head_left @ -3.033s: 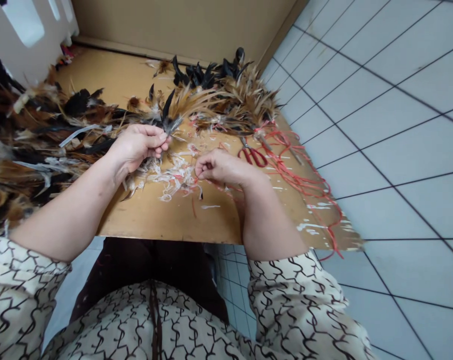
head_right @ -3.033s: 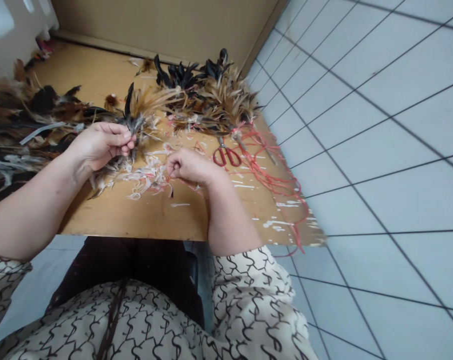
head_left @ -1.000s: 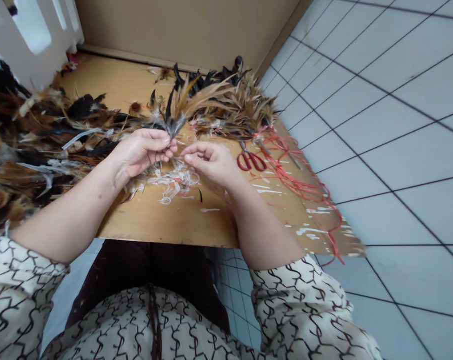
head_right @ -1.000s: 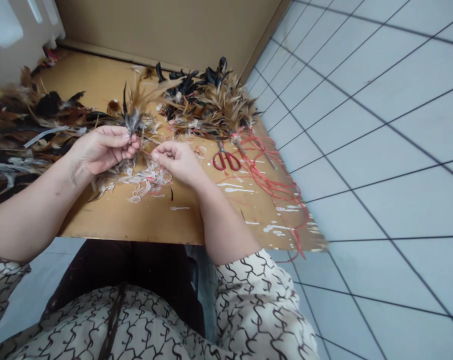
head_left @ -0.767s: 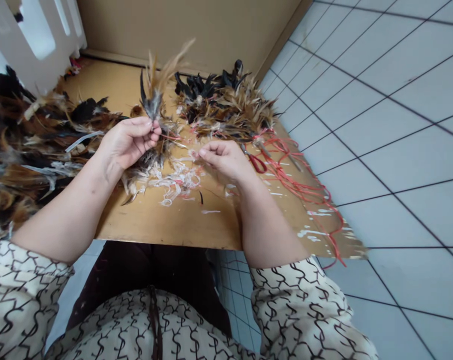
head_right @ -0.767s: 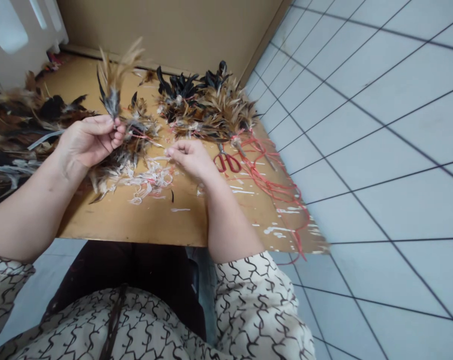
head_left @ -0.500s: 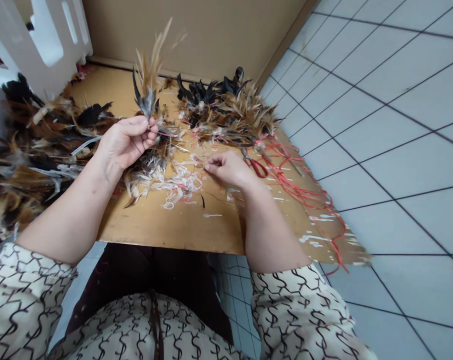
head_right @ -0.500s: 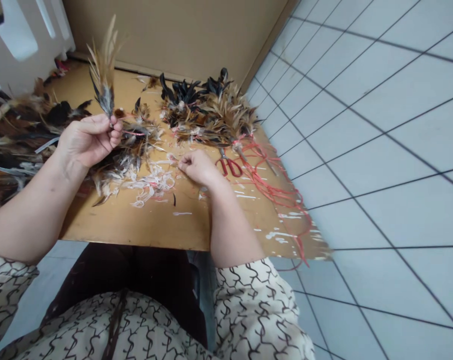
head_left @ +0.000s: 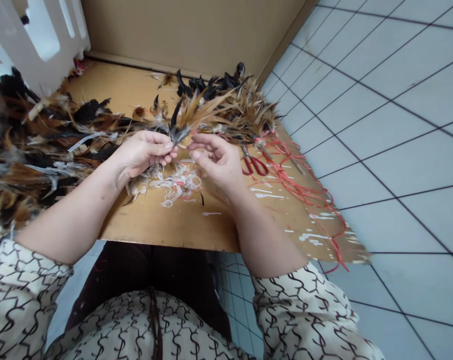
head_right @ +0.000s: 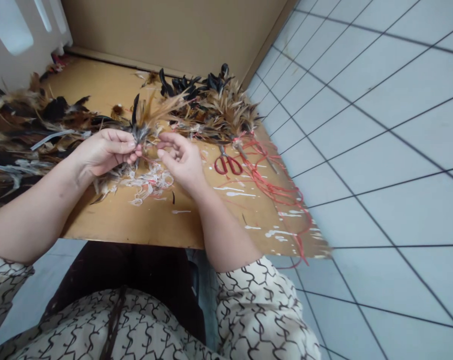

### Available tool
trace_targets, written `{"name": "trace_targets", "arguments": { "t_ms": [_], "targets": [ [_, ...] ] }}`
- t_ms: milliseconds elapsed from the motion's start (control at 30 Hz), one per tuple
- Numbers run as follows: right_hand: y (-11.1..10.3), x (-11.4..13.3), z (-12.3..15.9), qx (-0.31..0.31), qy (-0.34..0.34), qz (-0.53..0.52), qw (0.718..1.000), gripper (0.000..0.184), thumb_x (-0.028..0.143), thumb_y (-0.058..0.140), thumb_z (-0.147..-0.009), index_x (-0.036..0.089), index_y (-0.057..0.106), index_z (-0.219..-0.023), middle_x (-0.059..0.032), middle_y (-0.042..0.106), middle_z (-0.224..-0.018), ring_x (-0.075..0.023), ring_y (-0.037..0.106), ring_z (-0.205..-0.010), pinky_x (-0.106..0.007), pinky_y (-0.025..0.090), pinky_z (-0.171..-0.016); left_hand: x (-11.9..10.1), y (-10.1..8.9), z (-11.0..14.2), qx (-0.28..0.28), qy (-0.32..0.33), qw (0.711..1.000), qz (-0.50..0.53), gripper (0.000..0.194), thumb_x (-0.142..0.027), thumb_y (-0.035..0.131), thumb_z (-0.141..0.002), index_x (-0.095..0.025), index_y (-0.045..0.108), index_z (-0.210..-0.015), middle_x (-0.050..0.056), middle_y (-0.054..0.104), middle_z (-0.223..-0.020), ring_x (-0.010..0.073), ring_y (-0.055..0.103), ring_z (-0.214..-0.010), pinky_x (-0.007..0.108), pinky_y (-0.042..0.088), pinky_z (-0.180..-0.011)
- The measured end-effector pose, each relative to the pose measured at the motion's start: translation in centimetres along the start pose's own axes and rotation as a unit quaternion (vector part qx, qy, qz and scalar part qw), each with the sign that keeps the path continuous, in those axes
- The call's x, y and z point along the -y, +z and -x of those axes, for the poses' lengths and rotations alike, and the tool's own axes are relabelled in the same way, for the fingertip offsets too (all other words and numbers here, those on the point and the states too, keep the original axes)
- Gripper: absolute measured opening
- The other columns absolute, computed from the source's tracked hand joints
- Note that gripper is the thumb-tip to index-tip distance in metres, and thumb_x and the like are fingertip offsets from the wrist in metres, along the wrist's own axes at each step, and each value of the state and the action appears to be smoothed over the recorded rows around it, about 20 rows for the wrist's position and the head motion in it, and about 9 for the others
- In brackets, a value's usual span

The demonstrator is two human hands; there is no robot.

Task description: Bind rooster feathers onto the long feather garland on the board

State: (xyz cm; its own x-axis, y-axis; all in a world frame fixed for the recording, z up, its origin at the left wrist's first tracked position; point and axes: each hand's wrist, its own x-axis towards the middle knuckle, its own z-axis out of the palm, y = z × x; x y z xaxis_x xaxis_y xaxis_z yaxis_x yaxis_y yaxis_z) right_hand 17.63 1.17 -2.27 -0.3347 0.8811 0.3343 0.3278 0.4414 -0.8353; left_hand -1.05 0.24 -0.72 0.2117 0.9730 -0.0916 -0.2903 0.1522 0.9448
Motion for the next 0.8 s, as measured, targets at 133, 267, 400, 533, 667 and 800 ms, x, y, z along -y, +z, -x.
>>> {"name": "trace_targets", "arguments": {
  "t_ms": [133,267,400,533,667,800],
  "targets": [
    [1.2,0.1,0.2,0.038,0.016,-0.004,0.999,0.046,0.06,0.054,-0.078,0.019,0.059,-0.099,-0.0026,0.06,-0.075,-0.0117,0.051,-0.065,-0.026,0.042,-0.06,0.2,0.1,0.0,0.018,-0.008,0.999,-0.032,0.013,-0.007,0.072,-0.066,-0.01,0.065,-0.055,0.003,0.064,-0.056,0.0059,0.052,-0.044,0.019,0.044,-0.048],
    [1.2,0.5,0.4,0.013,0.018,0.037,0.999,0.037,0.054,0.054,-0.08,0.017,0.059,-0.076,-0.0001,0.054,-0.064,-0.0105,0.046,-0.06,-0.025,0.038,-0.057,0.3,0.2,0.1,0.022,-0.014,0.999,-0.04,0.015,-0.007,0.071,-0.067,-0.011,0.065,-0.054,0.003,0.063,-0.052,0.0047,0.047,-0.04,0.017,0.039,-0.042],
    [0.8,0.5,0.3,-0.027,0.006,0.017,0.999,0.033,0.05,0.057,-0.079,0.018,0.058,-0.07,0.0016,0.051,-0.06,-0.0089,0.043,-0.055,-0.024,0.036,-0.054,0.1,0.6,0.2,-0.003,-0.013,0.999,-0.037,0.017,-0.005,0.066,-0.071,-0.01,0.064,-0.055,0.001,0.059,-0.048,0.0036,0.044,-0.036,0.016,0.036,-0.039],
    [0.8,0.2,0.2,-0.027,-0.026,-0.006,0.999,0.031,0.047,0.059,-0.078,0.017,0.058,-0.069,0.0024,0.051,-0.057,-0.0079,0.041,-0.053,-0.023,0.034,-0.052,0.0,0.9,0.2,-0.032,-0.003,0.998,-0.055,0.02,-0.005,0.065,-0.072,-0.01,0.06,-0.054,-0.001,0.057,-0.046,0.0029,0.044,-0.036,0.015,0.035,-0.038],
    [0.9,0.3,0.2,-0.021,-0.035,-0.002,0.999,0.029,0.043,0.06,-0.078,0.017,0.057,-0.066,0.0031,0.049,-0.055,-0.0074,0.038,-0.052,-0.023,0.034,-0.052,0.1,1.0,0.1,-0.05,0.014,0.995,-0.085,0.021,-0.006,0.067,-0.071,-0.011,0.057,-0.053,-0.002,0.056,-0.045,0.0025,0.043,-0.036,0.014,0.034,-0.038],
    [0.9,0.4,0.3,-0.022,-0.035,0.007,0.999,0.029,0.043,0.06,-0.079,0.017,0.057,-0.066,0.0031,0.048,-0.055,-0.0077,0.039,-0.053,-0.023,0.033,-0.052,0.5,1.0,0.0,-0.063,0.035,0.991,-0.113,0.019,-0.01,0.069,-0.07,-0.012,0.057,-0.055,-0.003,0.055,-0.045,0.0027,0.042,-0.036,0.015,0.034,-0.039]
  ]
}}
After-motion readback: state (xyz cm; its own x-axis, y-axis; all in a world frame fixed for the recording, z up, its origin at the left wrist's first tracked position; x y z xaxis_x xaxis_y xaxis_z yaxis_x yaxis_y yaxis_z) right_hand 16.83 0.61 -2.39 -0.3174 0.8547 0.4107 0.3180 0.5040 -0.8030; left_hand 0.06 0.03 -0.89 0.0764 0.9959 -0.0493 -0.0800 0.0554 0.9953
